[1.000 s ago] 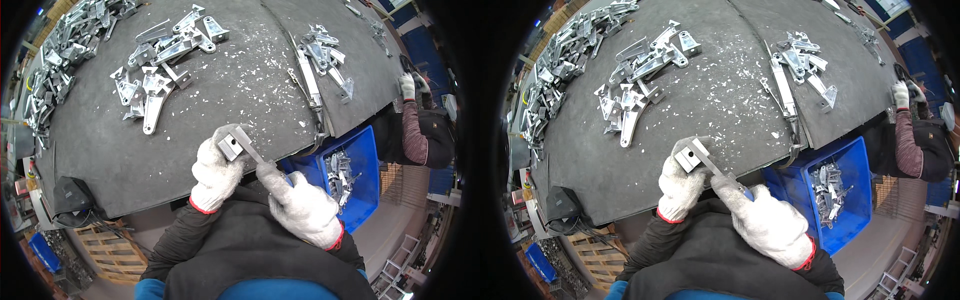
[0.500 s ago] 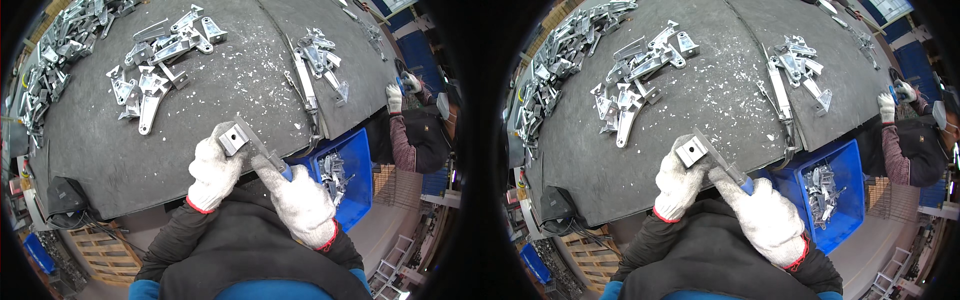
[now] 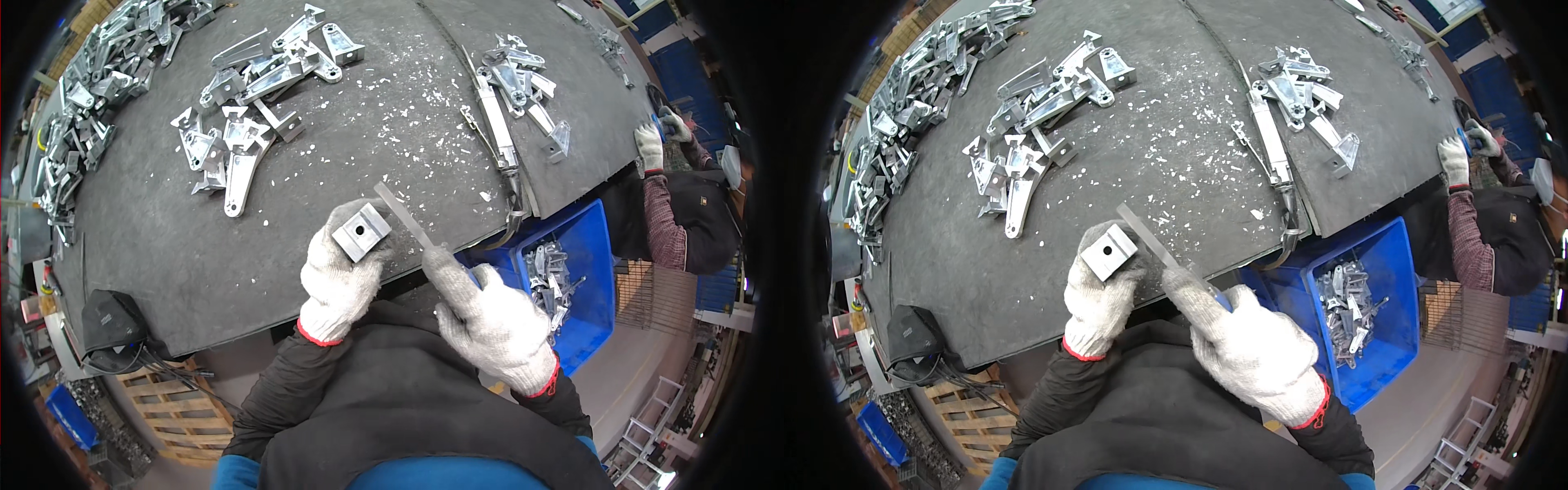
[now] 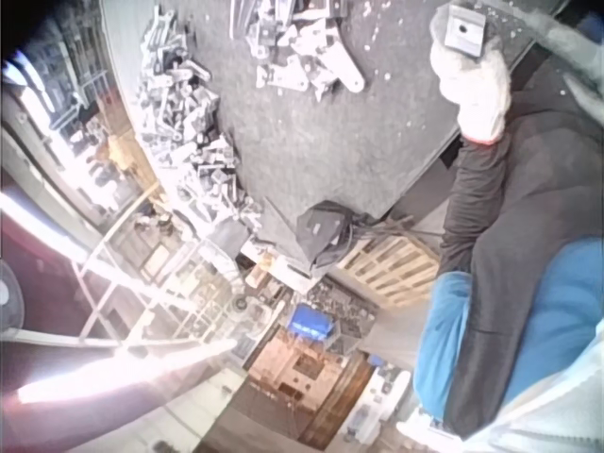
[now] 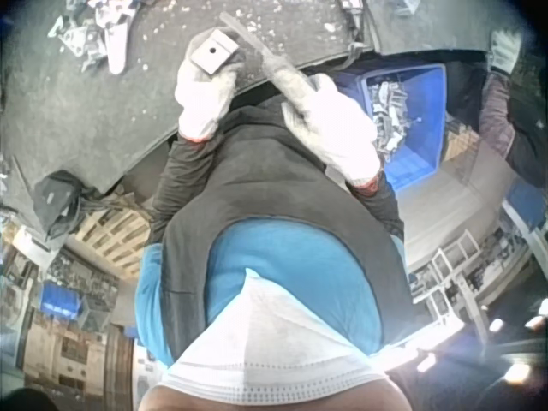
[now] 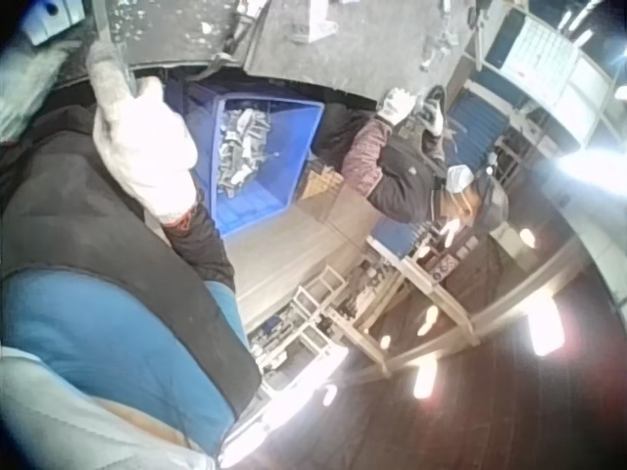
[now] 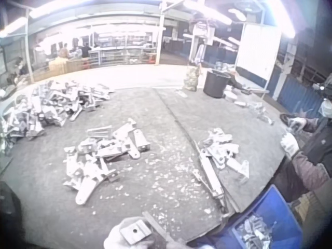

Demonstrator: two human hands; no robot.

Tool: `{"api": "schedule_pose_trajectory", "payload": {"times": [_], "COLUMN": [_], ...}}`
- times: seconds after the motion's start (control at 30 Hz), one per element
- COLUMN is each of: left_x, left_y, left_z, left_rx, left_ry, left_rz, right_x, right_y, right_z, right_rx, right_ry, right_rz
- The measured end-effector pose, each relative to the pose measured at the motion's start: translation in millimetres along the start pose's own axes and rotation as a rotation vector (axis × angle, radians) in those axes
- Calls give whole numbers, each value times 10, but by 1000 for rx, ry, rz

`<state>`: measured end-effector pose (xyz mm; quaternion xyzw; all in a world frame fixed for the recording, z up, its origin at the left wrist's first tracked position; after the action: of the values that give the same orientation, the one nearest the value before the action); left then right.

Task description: The person files metal parts using a hand file, picking up pieces from the workbench, filing their edges and surfaces, and setting them back down.

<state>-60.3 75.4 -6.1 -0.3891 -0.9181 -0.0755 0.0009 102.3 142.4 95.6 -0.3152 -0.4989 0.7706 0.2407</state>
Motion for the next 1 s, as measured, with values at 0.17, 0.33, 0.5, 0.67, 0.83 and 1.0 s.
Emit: {"api": "schedule_pose_trajectory", "payload": {"times": [0.17,0.33,0.5,0.67,0.83,1.0], "left_x": [-25,8,8,39,36,32], "left_y": [-16,-2,28,54,39,67], "left_z": [-19,-100,-133,-131,-119,-162], "left_rx": [-123,-8,56,42,14,17], "left_ry": [51,80,40,62,62,11], "left_rz": [-10,24,1,5,5,3], "right_x": [-153,-228,-230,-224,-218,-211], "right_y": [161,265,326,269,261,230], "right_z": [-84,-26,-81,-33,-17,-90], "right_rx": [100,142,124,15,16,206], "right_ry": [-5,-29,-15,-37,-39,19], "right_rz": [140,215,187,105,97,175]}}
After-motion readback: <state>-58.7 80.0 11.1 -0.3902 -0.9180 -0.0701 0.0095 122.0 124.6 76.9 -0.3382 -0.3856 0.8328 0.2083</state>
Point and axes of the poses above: each hand's wrist, its own x-axis towards the middle knuckle, its own y-axis out of the palm, z = x × y, the point moved 10 cm from there along x, towards the middle knuckle, and after that the axes turned 9 degrees about y, right-handed, at the moved point
